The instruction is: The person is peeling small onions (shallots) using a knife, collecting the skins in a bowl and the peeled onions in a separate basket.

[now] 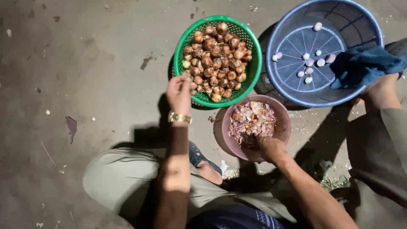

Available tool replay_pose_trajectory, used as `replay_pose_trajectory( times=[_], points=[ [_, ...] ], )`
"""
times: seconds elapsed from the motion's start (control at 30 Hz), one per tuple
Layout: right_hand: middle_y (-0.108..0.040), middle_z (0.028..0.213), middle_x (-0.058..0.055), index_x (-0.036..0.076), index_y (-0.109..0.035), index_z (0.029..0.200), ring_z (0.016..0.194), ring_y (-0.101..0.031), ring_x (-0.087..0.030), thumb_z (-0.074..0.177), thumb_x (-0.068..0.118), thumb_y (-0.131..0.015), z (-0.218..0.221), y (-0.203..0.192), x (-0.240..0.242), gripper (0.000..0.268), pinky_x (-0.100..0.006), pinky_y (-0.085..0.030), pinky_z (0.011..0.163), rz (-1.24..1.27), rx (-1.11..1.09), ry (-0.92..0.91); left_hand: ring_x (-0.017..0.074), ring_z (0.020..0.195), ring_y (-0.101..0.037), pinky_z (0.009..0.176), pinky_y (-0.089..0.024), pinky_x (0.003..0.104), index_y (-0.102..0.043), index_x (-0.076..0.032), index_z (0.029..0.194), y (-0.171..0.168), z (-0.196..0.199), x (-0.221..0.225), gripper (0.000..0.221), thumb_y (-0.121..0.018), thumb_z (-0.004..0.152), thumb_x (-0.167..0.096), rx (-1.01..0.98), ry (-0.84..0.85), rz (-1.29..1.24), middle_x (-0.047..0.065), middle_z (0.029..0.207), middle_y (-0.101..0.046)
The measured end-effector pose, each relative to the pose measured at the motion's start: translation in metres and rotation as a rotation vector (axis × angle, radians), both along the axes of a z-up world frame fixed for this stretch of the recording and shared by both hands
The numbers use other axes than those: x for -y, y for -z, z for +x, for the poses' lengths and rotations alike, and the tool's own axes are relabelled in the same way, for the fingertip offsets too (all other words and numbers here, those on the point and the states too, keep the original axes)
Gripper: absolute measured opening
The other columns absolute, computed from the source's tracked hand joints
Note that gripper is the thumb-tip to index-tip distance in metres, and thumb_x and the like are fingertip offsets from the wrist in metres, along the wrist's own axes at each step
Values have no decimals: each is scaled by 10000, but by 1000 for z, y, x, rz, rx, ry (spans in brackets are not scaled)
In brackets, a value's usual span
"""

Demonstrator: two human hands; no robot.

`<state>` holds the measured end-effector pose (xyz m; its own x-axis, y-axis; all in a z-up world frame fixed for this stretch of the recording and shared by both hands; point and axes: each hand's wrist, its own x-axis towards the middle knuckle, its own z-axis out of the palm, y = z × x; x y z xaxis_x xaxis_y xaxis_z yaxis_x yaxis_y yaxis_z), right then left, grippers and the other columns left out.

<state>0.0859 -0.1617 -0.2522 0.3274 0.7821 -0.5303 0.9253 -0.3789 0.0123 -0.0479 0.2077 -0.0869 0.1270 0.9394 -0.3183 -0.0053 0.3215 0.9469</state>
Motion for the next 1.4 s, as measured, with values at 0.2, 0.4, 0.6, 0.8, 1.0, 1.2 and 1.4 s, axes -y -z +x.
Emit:
replay_pose_trajectory(
  times=[0.2, 0.4, 0.6, 0.8, 1.0, 1.2, 1.4],
  points=[
    [-768, 1086, -216, 176, -366, 1512, 1076, -742, -399, 809, 367, -694, 20, -196, -48, 799, -560, -575, 958, -228, -523, 293, 181, 785, -760, 636, -631, 299, -733, -144, 969, 43, 19, 7, 112, -760, 861, -134, -384, 203, 218, 57, 909, -763],
    [-674, 1249, -323, 143, -399, 1564, 1183, -619, -540, 895, 229, -623, 22, -275, -50, 711, -640, -499, 992, 100, -801, 603, 320, 957, -746, 875, -626, 510, -673, -310, 1220, 63, 55, 1, 337, -715, 900, -214, -1008, 599, 477, -49, 1296, -616],
    [-768, 676, -189, 100, -589, 1418, 609, -724, -271, 948, 283, -672, 19, -229, -37, 512, -393, -586, 560, 119, -1015, 870, 408, 941, -735, 847, -621, 543, -583, -176, 1190, 85, 62, -7, 341, -731, 883, -176, -1082, 602, 469, 51, 1351, -487],
    [-137, 1716, -78, 325, -136, 1618, 1569, -144, -272, 951, 190, -543, 13, -259, -60, 793, -534, -177, 1238, 285, -1089, 732, 412, 1037, -704, 839, -575, 560, -549, -186, 1112, 79, 45, -5, 362, -762, 821, -224, -907, 520, 445, 89, 1197, -635],
    [-349, 1556, -341, 159, -164, 1657, 1410, -349, -499, 988, 126, -553, 14, -258, -58, 775, -661, -326, 1119, 409, -1208, 671, 225, 830, -764, 759, -691, 395, -583, -72, 1293, 30, 29, 8, 360, -596, 934, -64, 30, 214, -251, 95, 1108, -663],
    [-715, 1197, -272, 349, -376, 1580, 1138, -663, -493, 998, 282, -535, 12, -263, -58, 607, -595, -533, 963, 139, -997, 646, 262, 1011, -688, 784, -663, 336, -508, -45, 1406, -56, 20, 59, 466, -590, 948, -21, 292, 513, -451, 157, 1166, -626],
    [-83, 1731, -28, 284, -134, 1614, 1571, -120, -264, 981, 125, -404, 18, -276, -60, 706, -557, -130, 1243, 303, -1200, 682, 250, 870, -712, 639, -663, 265, -576, 66, 1313, -107, 4, 119, 472, -716, 881, -63, 139, 548, -398, 205, 1077, -656]
  ],
)
